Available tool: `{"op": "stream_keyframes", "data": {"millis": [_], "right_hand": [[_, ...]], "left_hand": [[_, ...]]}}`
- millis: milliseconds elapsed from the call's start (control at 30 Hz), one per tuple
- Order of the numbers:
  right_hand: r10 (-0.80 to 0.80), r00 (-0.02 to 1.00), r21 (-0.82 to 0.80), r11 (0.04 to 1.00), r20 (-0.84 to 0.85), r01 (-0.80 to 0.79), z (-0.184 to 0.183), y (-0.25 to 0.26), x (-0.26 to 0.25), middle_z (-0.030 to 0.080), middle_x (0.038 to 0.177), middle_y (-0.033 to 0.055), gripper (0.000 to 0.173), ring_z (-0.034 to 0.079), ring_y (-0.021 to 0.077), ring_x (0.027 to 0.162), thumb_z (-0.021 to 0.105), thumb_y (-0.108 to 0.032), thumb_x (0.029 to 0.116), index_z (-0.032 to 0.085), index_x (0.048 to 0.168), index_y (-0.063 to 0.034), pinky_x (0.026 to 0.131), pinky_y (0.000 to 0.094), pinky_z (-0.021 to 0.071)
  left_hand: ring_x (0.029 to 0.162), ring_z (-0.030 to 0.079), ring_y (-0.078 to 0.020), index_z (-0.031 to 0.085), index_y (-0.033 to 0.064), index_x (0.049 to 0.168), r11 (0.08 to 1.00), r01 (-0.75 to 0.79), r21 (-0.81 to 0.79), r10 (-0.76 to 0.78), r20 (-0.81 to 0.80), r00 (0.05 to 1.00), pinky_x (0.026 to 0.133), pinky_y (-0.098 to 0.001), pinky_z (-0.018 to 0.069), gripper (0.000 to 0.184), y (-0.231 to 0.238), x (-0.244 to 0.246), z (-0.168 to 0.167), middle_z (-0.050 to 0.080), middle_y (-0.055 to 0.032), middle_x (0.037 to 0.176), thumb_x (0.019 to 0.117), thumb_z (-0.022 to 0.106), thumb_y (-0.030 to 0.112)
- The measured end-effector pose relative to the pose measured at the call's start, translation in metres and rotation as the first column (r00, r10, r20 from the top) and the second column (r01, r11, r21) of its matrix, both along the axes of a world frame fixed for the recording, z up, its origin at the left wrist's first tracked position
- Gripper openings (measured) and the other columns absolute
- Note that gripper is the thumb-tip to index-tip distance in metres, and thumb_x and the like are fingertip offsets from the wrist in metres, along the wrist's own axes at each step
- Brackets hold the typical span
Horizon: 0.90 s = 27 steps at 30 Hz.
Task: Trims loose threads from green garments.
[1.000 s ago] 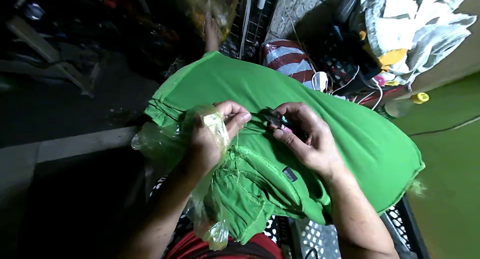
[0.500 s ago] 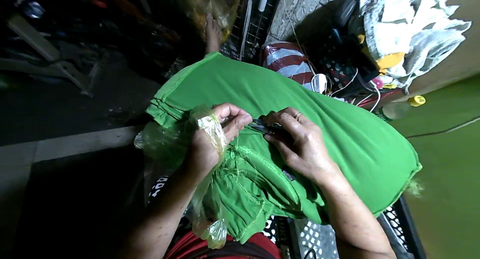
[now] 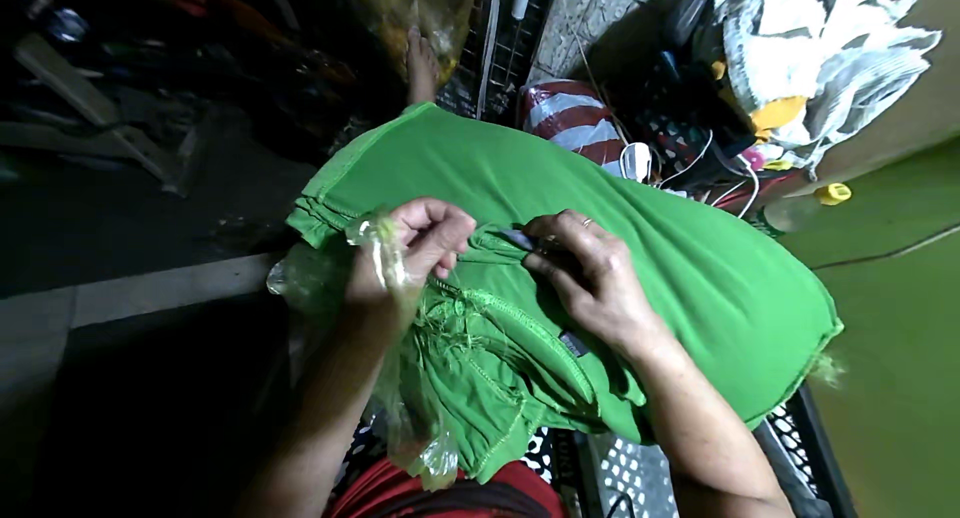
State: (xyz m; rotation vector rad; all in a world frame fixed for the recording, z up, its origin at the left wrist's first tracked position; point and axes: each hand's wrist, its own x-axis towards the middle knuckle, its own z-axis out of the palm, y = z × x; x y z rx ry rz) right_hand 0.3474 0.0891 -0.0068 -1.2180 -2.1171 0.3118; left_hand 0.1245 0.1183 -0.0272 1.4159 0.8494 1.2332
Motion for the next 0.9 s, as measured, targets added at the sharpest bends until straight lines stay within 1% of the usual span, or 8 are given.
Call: {"op": "stream_keyframes", "data": {"millis": [133, 333, 467, 600, 700, 800, 867, 900], "right_hand": [[-0.023, 0.966, -0.224, 0.974, -0.256, -0.037, 0.007, 0.001, 0.007, 0.064, 0.095, 0.0024, 0.025, 0.06, 0.0006, 0.075, 0.06, -0.007, 0.0969, 0.058, 0.121, 0.0007, 0.067, 0.0156, 0.052], [-0.076, 0.952, -0.185, 0.982, -0.298, 0.021, 0.012, -0.002, 0.0, 0.064, 0.101, 0.0004, 0.029, 0.059, -0.0032, 0.076, 0.063, -0.005, 0.094, 0.057, 0.122, -0.0003, 0.066, 0.012, 0.051], [-0.011, 0.957, -0.139, 0.99, -0.29, -0.031, 0.03, -0.008, -0.003, 0.062, 0.102, -0.0058, 0.029, 0.06, -0.0052, 0.082, 0.063, -0.006, 0.0933, 0.057, 0.122, -0.0033, 0.072, 0.0119, 0.0521], [0.073, 0.915, -0.249, 0.951, -0.397, -0.184, 0.042, -0.028, -0.014, 0.065, 0.088, -0.0136, 0.017, 0.059, -0.0049, 0.07, 0.055, -0.013, 0.1024, 0.06, 0.118, -0.0154, 0.061, 0.0115, 0.0508], [0.06, 0.843, -0.333, 0.902, -0.535, -0.275, 0.035, -0.052, -0.03, 0.068, 0.09, -0.0129, 0.016, 0.052, -0.0068, 0.06, 0.053, -0.026, 0.1069, 0.065, 0.117, -0.0207, 0.052, 0.0097, 0.0438], [0.027, 0.852, -0.269, 0.943, -0.523, -0.195, 0.011, -0.076, -0.056, 0.068, 0.1, -0.0096, 0.012, 0.057, -0.0079, 0.071, 0.053, -0.019, 0.1068, 0.061, 0.115, -0.0142, 0.062, 0.0101, 0.0484], [-0.005, 0.928, -0.207, 0.975, -0.373, -0.078, -0.011, -0.09, -0.075, 0.068, 0.106, 0.0025, 0.028, 0.062, -0.0025, 0.081, 0.064, -0.023, 0.1013, 0.059, 0.119, -0.0026, 0.071, 0.0138, 0.0543], [-0.048, 0.957, -0.209, 0.978, -0.285, -0.013, -0.022, -0.097, -0.086, 0.068, 0.104, 0.0101, 0.043, 0.061, 0.0039, 0.076, 0.07, -0.03, 0.0967, 0.061, 0.121, 0.0032, 0.066, 0.0193, 0.0533]], "left_hand": [[0.055, 0.051, 0.008, 0.069, 0.0237, 0.09, 1.0, 0.012, -0.022, -0.006, 0.228, 0.974, 0.05, -0.0069, 0.0422, 0.021, 0.0, -0.009, -0.007, 0.063, 0.0167, 0.072, 0.1046, 0.055, 0.017], [0.065, 0.061, 0.0053, 0.068, 0.0161, 0.097, 0.986, -0.035, -0.166, 0.07, 0.211, 0.975, 0.061, -0.0093, 0.0518, 0.019, -0.014, -0.008, 0.003, 0.067, 0.0125, 0.078, 0.1041, 0.052, 0.008], [0.069, 0.061, 0.0052, 0.068, 0.0167, 0.097, 0.976, 0.089, -0.197, -0.003, 0.402, 0.916, 0.063, -0.0087, 0.0518, 0.021, -0.016, -0.014, 0.005, 0.068, 0.0102, 0.082, 0.1046, 0.051, 0.007], [0.069, 0.061, 0.0062, 0.071, 0.0171, 0.096, 0.962, 0.256, -0.095, -0.137, 0.646, 0.751, 0.063, -0.0071, 0.0496, 0.026, -0.013, -0.022, 0.006, 0.07, 0.0094, 0.083, 0.1043, 0.049, 0.006], [0.067, 0.06, 0.0061, 0.069, 0.0145, 0.094, 0.934, 0.357, 0.024, -0.237, 0.79, 0.566, 0.063, -0.0064, 0.0487, 0.028, -0.015, -0.03, 0.013, 0.068, 0.0078, 0.081, 0.1049, 0.045, 0.004], [0.066, 0.064, 0.0023, 0.067, 0.0096, 0.093, 0.905, 0.42, 0.067, -0.267, 0.859, 0.437, 0.06, -0.0074, 0.051, 0.023, -0.021, -0.04, 0.025, 0.069, 0.0029, 0.08, 0.1024, 0.048, -0.001], [0.069, 0.065, 0.0008, 0.067, 0.0083, 0.094, 0.909, 0.405, 0.1, -0.291, 0.848, 0.443, 0.061, -0.0084, 0.0517, 0.017, -0.027, -0.043, 0.03, 0.069, 0.0023, 0.081, 0.1005, 0.053, -0.001], [0.069, 0.064, 0.0024, 0.067, 0.0098, 0.095, 0.93, 0.356, 0.094, -0.279, 0.811, 0.515, 0.061, -0.0076, 0.0506, 0.019, -0.032, -0.044, 0.033, 0.069, 0.0043, 0.081, 0.1012, 0.052, 0.0]]}}
